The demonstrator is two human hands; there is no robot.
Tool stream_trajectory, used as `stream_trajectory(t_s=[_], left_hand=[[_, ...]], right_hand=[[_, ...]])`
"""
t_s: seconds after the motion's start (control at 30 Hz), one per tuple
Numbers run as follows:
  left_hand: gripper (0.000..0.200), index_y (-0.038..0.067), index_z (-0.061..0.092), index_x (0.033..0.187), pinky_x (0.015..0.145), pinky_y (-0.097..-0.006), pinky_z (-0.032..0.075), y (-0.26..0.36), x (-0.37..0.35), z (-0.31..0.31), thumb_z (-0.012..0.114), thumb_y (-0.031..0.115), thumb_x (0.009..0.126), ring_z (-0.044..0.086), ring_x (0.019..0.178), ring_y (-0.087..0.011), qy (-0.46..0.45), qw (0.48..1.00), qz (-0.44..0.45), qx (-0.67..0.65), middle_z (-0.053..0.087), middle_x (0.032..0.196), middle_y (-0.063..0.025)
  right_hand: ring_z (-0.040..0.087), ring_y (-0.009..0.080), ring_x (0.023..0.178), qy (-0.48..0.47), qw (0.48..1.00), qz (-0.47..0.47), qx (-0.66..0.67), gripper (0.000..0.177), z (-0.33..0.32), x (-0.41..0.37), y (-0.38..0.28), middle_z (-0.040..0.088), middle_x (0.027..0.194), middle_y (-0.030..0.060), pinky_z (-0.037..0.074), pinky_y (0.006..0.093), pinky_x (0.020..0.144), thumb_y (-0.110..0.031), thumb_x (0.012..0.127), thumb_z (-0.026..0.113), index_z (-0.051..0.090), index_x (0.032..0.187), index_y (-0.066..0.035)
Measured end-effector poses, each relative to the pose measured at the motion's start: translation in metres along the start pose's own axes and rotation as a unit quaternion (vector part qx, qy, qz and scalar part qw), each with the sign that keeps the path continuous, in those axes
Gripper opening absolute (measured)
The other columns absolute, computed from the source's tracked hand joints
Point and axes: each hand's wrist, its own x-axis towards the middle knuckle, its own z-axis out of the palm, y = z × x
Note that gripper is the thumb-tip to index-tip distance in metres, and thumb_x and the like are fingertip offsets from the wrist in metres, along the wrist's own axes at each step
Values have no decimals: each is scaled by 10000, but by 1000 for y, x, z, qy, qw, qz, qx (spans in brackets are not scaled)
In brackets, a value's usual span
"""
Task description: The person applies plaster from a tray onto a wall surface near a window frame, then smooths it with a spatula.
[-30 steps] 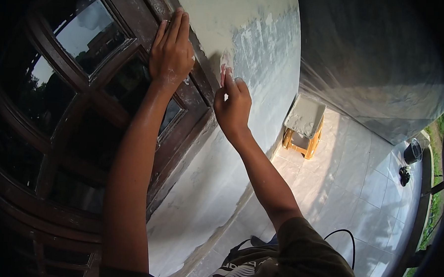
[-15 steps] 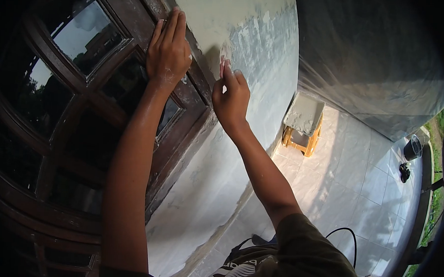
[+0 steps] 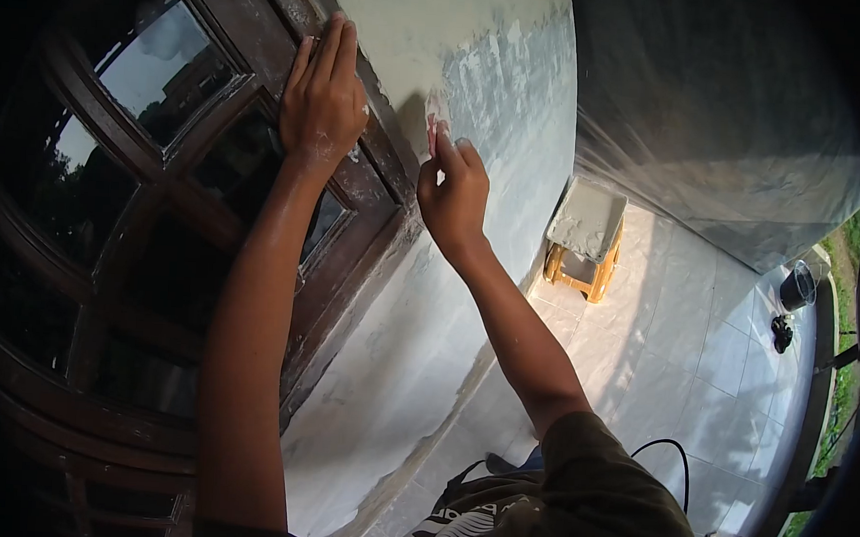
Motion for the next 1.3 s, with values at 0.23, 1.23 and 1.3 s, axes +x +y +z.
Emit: stream_trajectory(t_s=[0.23, 1.23, 1.3], left_hand=[[553, -20, 456, 1431, 1143, -455, 373, 0, 1, 0, 480, 27, 881, 533, 1296, -318, -2, 1000, -5, -2, 489, 1470, -178], [537, -22, 464, 1428, 1142, -446, 377, -1, 2, 0, 474, 27, 894, 539, 1290, -318, 3, 1000, 1, 5, 500, 1459, -183], [534, -23, 465, 1426, 1143, -445, 377, 0, 3, 0, 473, 28, 895, 540, 1289, -317, 5, 1000, 0, 1, 501, 1458, -182]], right_hand=[[601, 402, 802, -39, 995, -32, -82, 376, 32, -11, 3, 607, 883, 195, 485, 504, 722, 23, 756, 612, 634, 1131, 8], [604, 389, 729, -22, 999, -5, -30, 323, 35, 6, 31, 606, 810, 190, 486, 461, 653, 20, 794, 610, 641, 1115, 2], [604, 380, 755, -29, 998, -21, -46, 428, 32, -37, 11, 601, 837, 183, 490, 472, 672, 23, 774, 636, 620, 1201, 3]])
